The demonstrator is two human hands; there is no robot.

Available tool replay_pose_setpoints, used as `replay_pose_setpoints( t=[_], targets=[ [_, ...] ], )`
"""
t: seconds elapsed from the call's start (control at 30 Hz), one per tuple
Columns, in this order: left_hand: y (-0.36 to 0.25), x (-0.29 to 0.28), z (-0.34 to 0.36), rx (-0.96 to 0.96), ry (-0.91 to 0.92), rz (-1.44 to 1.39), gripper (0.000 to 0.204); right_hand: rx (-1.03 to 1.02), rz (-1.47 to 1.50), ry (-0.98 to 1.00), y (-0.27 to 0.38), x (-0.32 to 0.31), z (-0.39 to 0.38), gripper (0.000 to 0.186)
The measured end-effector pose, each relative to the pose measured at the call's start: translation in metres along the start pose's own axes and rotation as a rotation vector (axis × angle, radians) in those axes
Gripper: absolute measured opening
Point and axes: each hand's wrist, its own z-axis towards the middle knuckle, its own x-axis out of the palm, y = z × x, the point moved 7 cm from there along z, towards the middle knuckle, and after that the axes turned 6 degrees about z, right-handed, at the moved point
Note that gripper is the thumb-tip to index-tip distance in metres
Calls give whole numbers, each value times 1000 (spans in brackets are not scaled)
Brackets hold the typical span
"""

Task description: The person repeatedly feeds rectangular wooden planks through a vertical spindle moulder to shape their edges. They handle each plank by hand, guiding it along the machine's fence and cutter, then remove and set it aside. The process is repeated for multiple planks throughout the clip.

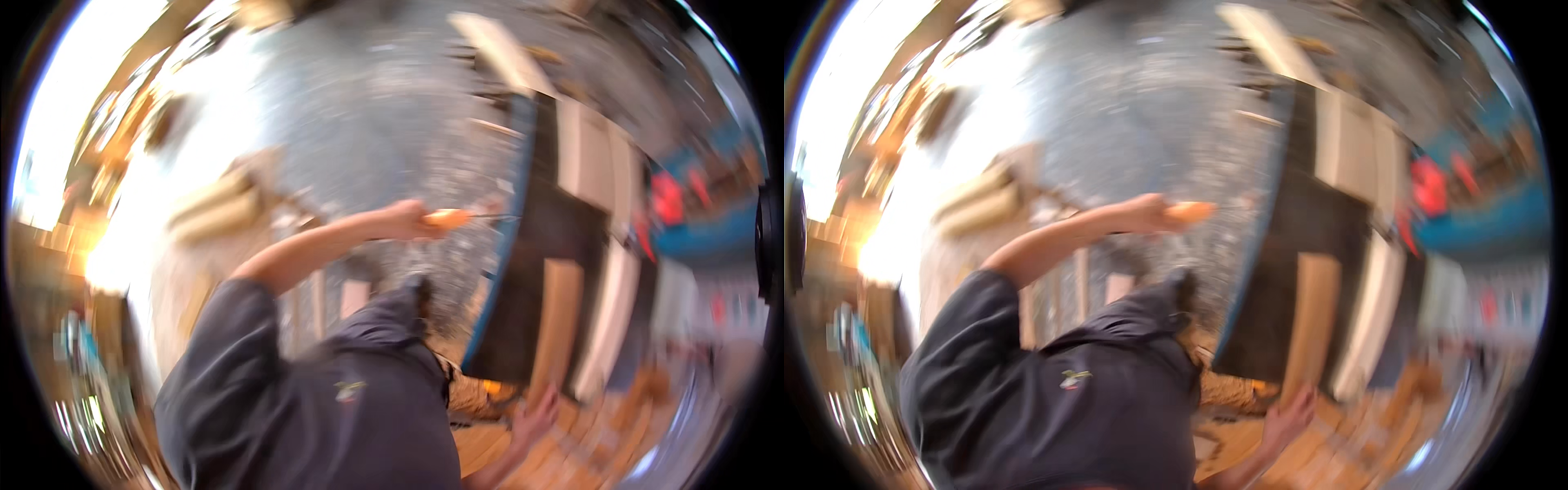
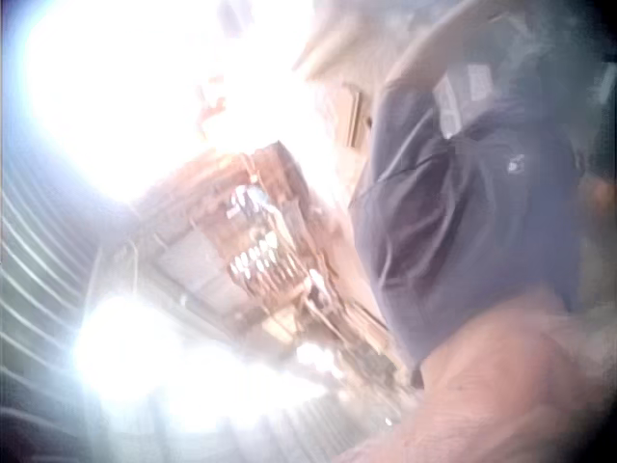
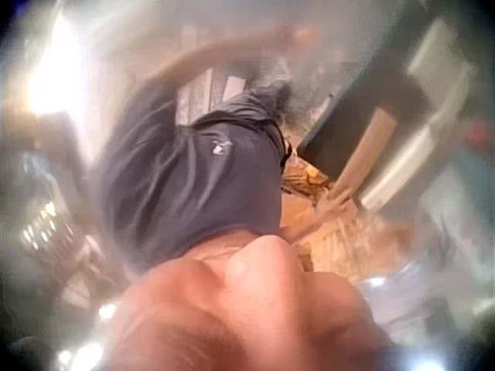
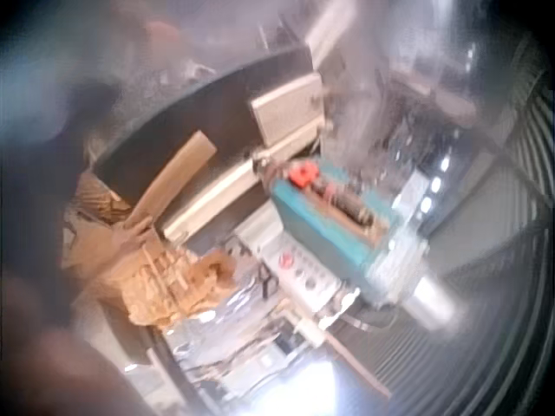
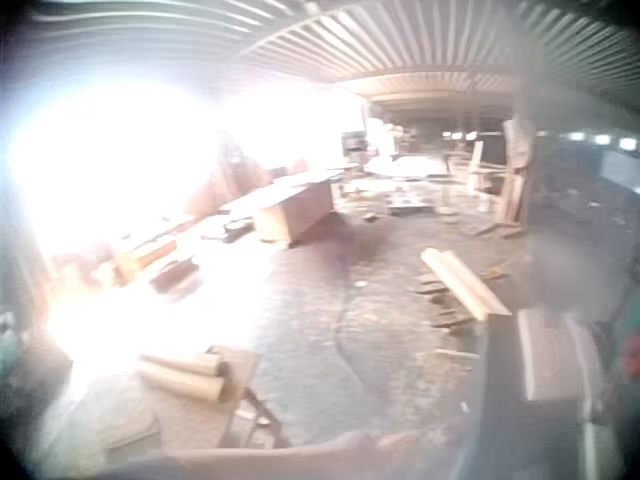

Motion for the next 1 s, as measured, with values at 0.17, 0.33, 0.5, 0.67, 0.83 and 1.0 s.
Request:
replay_pose_setpoints(
  t=[0.17, 0.33, 0.5, 0.67, 0.83, 1.0],
  targets=[
    [155, -25, -52, 24, -933, -1065, 24, -134, -111, -43, -9, -4, -11, 89],
    [351, -47, -154, -87, -1550, -1534, 17, -272, -185, -222, 9, -17, -4, 61],
    [508, 8, -269, -384, -1533, -1453, 19, -104, 27, -53, 6, -12, 13, 80],
    [516, 22, -298, -762, -1571, -1210, 25, -65, 55, -148, 35, -6, 11, 80],
    [333, -49, -183, -182, -1600, 213, 33, 72, 26, -197, 69, -10, 19, 70],
    [-7, -32, 15, 656, -955, 202, 43, 66, 67, -286, 104, 6, 51, 64]
  ],
)
